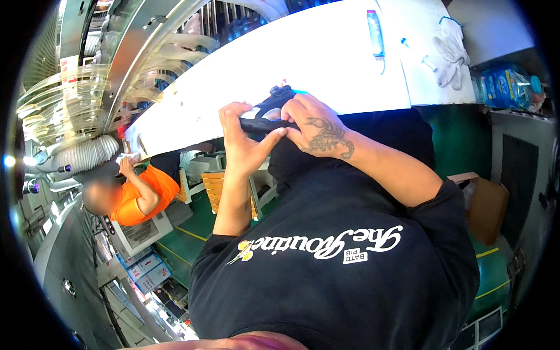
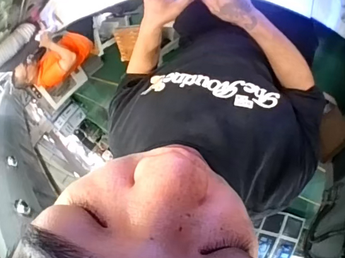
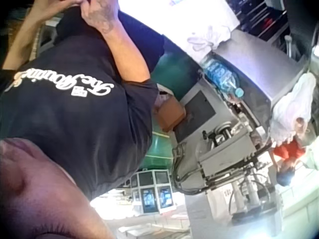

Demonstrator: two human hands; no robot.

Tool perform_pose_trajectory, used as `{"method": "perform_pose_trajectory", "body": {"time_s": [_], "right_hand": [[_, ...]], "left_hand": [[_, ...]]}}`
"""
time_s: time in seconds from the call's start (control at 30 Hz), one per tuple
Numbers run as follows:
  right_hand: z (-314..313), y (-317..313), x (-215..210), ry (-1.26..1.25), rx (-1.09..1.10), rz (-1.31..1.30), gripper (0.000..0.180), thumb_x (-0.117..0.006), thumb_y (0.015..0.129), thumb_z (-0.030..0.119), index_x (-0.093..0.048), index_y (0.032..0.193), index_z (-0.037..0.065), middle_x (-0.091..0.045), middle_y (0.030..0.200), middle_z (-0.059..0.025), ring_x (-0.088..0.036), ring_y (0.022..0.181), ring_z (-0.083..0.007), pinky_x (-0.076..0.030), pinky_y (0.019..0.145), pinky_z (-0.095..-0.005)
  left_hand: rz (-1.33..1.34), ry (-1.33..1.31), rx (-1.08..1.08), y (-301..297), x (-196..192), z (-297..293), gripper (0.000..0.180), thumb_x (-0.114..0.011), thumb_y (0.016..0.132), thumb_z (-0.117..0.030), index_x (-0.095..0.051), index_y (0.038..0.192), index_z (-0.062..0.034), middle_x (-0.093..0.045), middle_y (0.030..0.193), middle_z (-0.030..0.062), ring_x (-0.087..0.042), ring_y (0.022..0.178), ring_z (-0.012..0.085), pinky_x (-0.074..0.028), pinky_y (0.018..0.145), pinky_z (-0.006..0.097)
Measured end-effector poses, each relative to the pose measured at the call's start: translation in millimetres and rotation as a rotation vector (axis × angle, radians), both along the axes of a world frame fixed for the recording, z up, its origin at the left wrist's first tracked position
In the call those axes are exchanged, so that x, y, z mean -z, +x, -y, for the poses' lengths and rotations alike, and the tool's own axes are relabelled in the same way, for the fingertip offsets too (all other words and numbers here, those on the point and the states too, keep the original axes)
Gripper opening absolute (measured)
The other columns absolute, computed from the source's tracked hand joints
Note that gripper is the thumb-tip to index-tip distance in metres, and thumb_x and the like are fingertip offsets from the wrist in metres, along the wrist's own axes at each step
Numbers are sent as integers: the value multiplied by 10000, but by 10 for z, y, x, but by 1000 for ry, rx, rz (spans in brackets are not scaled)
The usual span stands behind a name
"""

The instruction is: The person assembles a shoe by inserting a blue insole into the shoe upper and pressing the components together. They repeatedly adjust the fit of the insole and the shoe structure, ensuring the parts are aligned correctly. The task involves handling the shoe and insole one at a time on a white workbench.

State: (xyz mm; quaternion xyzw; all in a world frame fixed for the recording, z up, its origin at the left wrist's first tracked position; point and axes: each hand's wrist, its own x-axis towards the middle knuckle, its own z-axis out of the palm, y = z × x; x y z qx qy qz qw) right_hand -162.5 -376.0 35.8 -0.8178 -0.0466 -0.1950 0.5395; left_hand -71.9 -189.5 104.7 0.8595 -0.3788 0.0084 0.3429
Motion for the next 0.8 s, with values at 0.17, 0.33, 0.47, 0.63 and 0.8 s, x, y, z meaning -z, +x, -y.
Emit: {"method": "perform_pose_trajectory", "body": {"time_s": [0.17,0.33,0.47,0.63,0.8], "right_hand": [[-50,93,74,86,-7,-111,368,-868,835,184,-595,1060,81,-624,970,-90,-646,892,-300,-531,795,-426],[-79,124,39,96,58,-239,442,-902,808,245,-587,1068,75,-606,995,-95,-645,851,-275,-540,782,-413],[-32,121,-9,115,59,-222,468,-917,812,282,-600,1083,69,-576,1023,-92,-632,860,-247,-540,790,-380],[470,19,-40,-13,230,-107,449,-876,871,309,-647,1158,50,-603,1144,-102,-641,1034,-232,-548,889,-374],[475,30,-516,378,-51,205,142,-694,943,102,-698,1045,3,-733,1088,-144,-701,1070,-291,-513,1075,-459]], "left_hand": [[40,-36,-36,28,175,-87,764,-972,698,-169,-514,1293,-29,-484,1276,189,-518,1226,349,-454,1064,462],[77,-51,-233,-86,373,17,751,-908,740,-159,-463,1328,-18,-443,1308,212,-465,1269,363,-396,1117,490],[38,-77,-291,-28,443,13,694,-873,754,-153,-471,1296,8,-467,1281,237,-465,1293,388,-452,1077,518],[-983,-682,-489,45,552,-43,632,-802,847,-60,-460,1378,-88,-592,1231,152,-655,1087,268,-610,876,406],[-1386,-865,-116,-23,672,190,574,-701,950,-205,-489,1478,-133,-599,1350,156,-599,1274,272,-520,1021,373]]}}
